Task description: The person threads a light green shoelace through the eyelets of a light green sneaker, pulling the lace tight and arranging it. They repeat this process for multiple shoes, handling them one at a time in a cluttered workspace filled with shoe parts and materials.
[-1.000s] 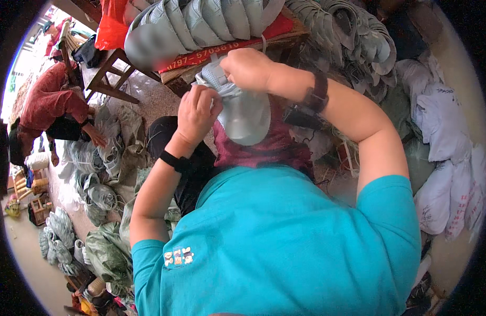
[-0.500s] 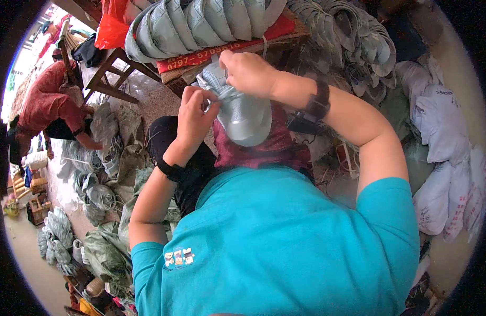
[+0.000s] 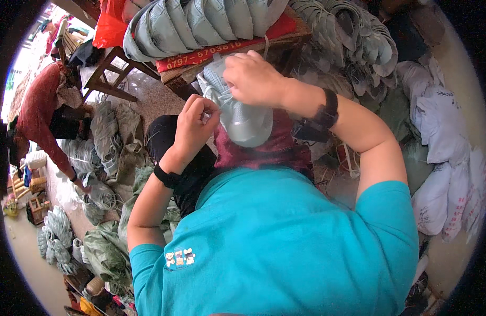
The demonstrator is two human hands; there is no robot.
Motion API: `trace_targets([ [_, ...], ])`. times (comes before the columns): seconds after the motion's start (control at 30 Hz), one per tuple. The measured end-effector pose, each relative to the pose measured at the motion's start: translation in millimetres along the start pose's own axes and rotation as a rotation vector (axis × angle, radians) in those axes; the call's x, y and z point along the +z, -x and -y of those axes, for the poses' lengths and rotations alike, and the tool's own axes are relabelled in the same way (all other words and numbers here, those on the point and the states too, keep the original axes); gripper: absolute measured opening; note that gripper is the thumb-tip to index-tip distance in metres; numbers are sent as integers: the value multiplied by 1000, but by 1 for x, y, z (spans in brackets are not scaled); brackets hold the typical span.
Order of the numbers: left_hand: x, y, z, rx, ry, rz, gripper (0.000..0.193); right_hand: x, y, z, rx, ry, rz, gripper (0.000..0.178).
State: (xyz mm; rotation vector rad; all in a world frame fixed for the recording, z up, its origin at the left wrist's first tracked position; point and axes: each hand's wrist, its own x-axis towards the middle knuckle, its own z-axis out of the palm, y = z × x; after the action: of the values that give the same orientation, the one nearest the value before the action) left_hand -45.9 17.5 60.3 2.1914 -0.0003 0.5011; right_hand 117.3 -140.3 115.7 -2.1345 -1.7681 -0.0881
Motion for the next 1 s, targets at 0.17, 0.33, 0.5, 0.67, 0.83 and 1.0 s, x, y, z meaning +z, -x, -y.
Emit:
trace_targets([
  [0.17,0,-1,2,-62,96,-51,14,-16,13,-10,97,-178,148,11],
  [0.33,-4,-18,0,-317,596,-169,16,-26,-4,-34,274,-523,34,14],
  [0.5,-4,-34,-2,-176,343,-161,22,-23,-10,-32,181,-219,250,15],
  [0.67,-3,-38,-5,-410,633,-159,24,2,-8,-28,65,-3,148,8],
  [0.83,-12,-33,2,-456,858,-164,24,3,-16,-13,122,-269,-65,10],
  [1.0,-24,-31,1,-463,894,-237,21,16,-33,-6,52,133,193,15],
])
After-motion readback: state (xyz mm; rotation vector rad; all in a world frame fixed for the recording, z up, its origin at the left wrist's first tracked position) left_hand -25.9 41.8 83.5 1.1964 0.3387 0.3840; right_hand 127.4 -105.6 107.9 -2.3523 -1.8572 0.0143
